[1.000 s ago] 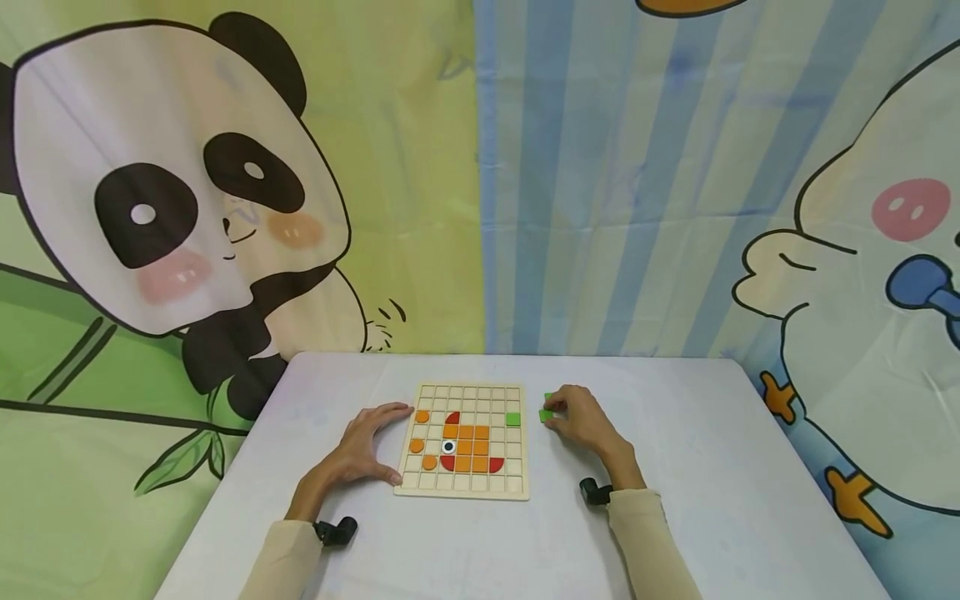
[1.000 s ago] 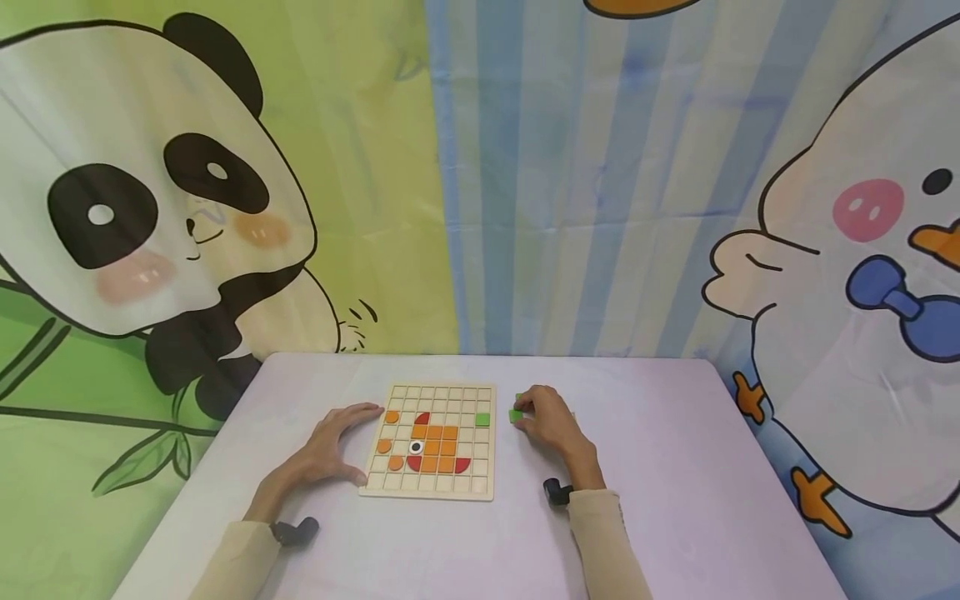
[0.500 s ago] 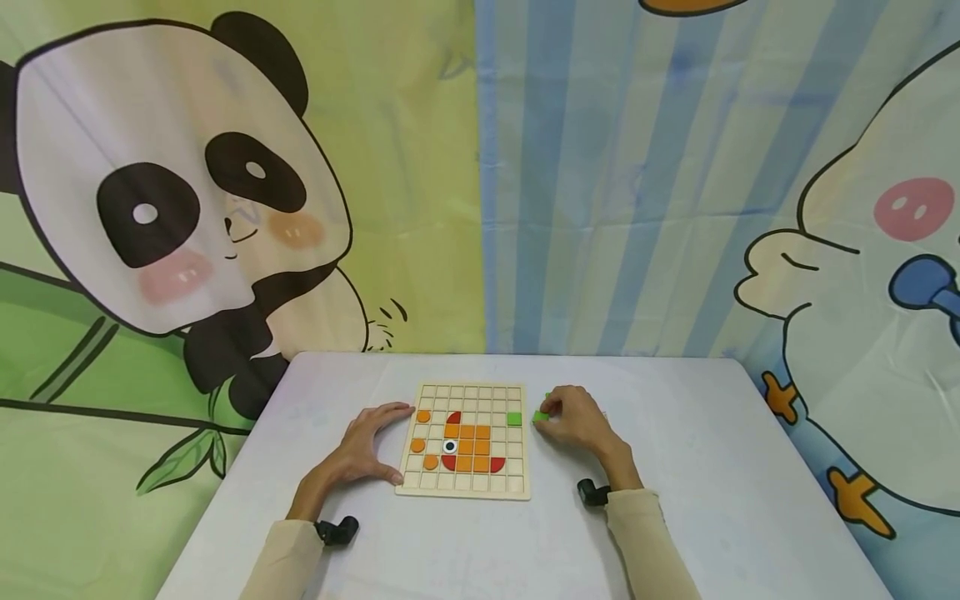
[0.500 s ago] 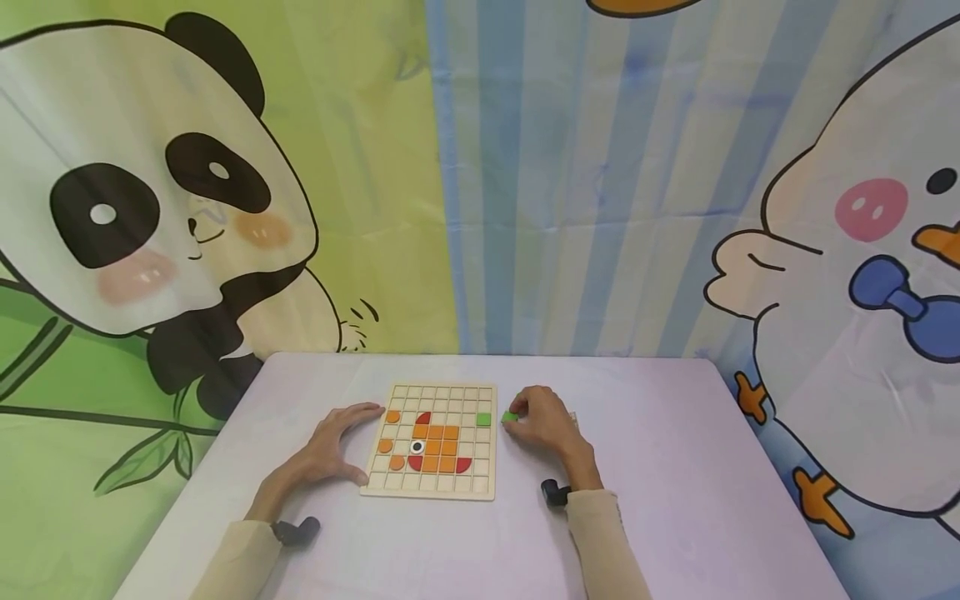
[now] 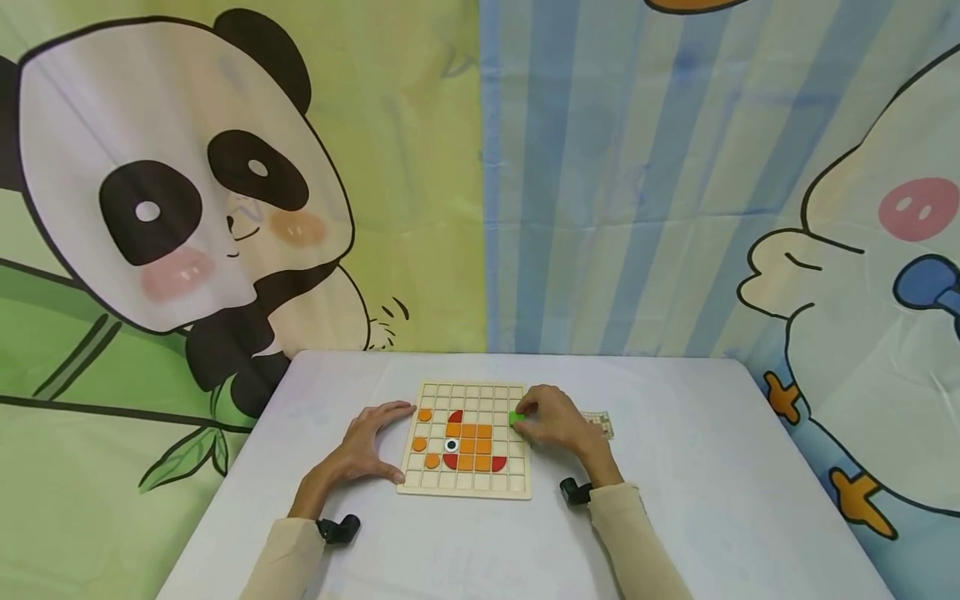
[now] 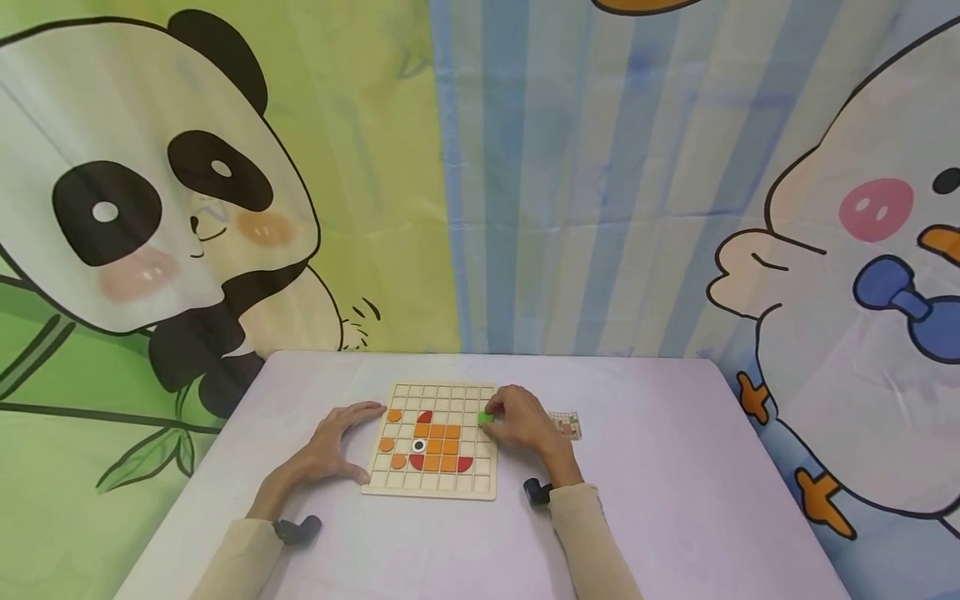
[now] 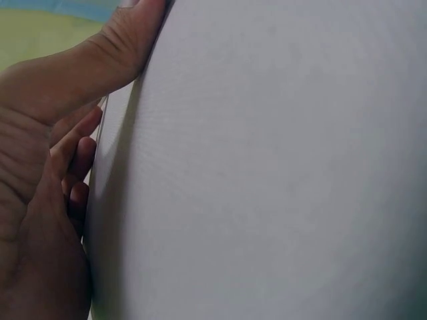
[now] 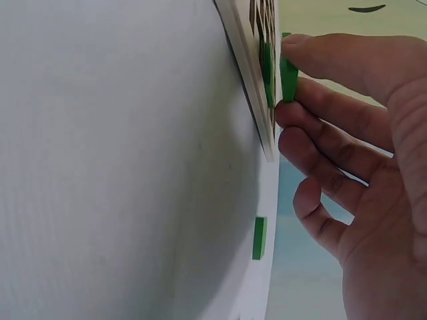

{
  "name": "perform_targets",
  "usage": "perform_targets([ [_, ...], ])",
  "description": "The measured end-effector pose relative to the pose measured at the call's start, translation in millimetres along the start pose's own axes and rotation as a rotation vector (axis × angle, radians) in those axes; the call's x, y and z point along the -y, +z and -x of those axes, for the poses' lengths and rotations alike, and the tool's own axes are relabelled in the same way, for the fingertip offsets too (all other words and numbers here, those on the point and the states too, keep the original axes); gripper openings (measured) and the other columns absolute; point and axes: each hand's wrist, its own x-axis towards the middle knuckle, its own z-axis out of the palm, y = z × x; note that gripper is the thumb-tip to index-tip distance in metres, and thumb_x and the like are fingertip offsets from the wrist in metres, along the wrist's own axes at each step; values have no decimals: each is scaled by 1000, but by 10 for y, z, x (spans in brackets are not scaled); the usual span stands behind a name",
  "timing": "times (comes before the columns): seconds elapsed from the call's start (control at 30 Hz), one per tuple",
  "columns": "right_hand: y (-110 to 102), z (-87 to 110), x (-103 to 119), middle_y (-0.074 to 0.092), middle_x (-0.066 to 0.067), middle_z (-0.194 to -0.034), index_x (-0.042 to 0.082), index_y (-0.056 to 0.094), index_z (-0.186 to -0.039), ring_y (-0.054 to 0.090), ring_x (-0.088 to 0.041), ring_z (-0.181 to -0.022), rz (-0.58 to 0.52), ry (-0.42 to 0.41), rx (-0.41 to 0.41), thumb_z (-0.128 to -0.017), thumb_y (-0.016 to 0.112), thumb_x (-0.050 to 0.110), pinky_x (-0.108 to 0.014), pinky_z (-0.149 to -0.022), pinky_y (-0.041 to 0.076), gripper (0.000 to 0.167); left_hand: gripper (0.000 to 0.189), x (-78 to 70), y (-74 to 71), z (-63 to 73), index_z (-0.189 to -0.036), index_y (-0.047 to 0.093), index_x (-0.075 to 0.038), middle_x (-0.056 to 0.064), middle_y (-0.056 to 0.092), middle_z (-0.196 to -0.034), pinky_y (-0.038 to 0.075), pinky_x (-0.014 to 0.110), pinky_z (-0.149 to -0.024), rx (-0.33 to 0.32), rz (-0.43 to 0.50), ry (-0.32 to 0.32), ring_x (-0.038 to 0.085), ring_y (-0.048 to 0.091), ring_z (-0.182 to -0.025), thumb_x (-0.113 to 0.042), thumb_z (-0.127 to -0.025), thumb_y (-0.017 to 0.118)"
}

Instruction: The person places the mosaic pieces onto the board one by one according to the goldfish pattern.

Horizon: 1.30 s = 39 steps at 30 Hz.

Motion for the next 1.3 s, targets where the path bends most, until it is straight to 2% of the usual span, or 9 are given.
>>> perform_targets([
  [0.13, 47, -37, 19, 77, 2, -94, 12, 84, -100, 68, -10, -87, 27, -8, 12, -87, 91, 18, -32, -84, 59, 16, 124, 2, 11, 1, -161, 56, -20, 7, 51, -170, 33, 67, -117, -3, 0, 2, 39, 46, -146, -55, -53, 107],
  [0.27, 61, -69, 61, 78, -1, -97, 10, 84, -101, 70, -15, -90, 37, -41, 2, -87, 91, 16, -37, -86, 60, 17, 125, 6, 9, 4, -160, 56, -19, 8, 51, -169, 32, 68, -117, -5, 6, 6, 40, 47, -146, -55, -52, 107],
  [0.43, 67, -111, 109, 79, -4, -97, 9, 84, -100, 71, -22, -91, 41, -42, -8, -87, 90, 17, -41, -87, 59, 16, 125, -4, 6, 13, -160, 57, -17, 10, 52, -168, 32, 67, -114, -22, 7, 27, 40, 47, -144, -54, -51, 107],
  [0.53, 90, -136, 118, 78, -3, -95, 10, 85, -99, 70, -22, -89, 54, -40, -14, -86, 90, 18, -38, -84, 58, 16, 125, -4, 8, 15, -159, 57, -16, 11, 53, -167, 33, 66, -113, -33, -2, 36, 40, 47, -143, -53, -51, 107],
  [0.73, 167, -169, 91, 78, -1, -93, 12, 86, -99, 68, -16, -84, 71, -45, -15, -86, 92, 18, -32, -79, 57, 16, 125, -16, -3, 9, -159, 57, -17, 9, 52, -168, 31, 68, -117, -16, 26, 20, 41, 47, -146, -51, -50, 108],
  [1.0, 192, -217, 125, 77, -2, -93, 11, 86, -100, 69, -16, -84, 37, -33, 4, -87, 93, 17, -33, -79, 57, 15, 127, -14, -4, 2, -160, 56, -19, 7, 51, -169, 32, 68, -119, -5, 7, 2, 39, 46, -147, -53, -50, 109],
  [1.17, 161, -207, 147, 80, -3, -99, 9, 86, -106, 71, -18, -89, 7, -7, 24, -86, 94, 20, -38, -84, 60, 25, 126, -4, -5, 9, -160, 56, -19, 8, 51, -169, 32, 69, -119, -7, 8, -2, 39, 46, -147, -52, -51, 108],
  [1.3, 49, -175, 61, 81, -8, -104, 4, 84, -115, 71, -24, -95, -62, 27, -18, -89, 92, 20, -43, -88, 59, 31, 126, -12, -7, -8, -160, 56, -18, 9, 51, -169, 31, 69, -119, -4, 13, 5, 41, 46, -148, -51, -51, 109],
])
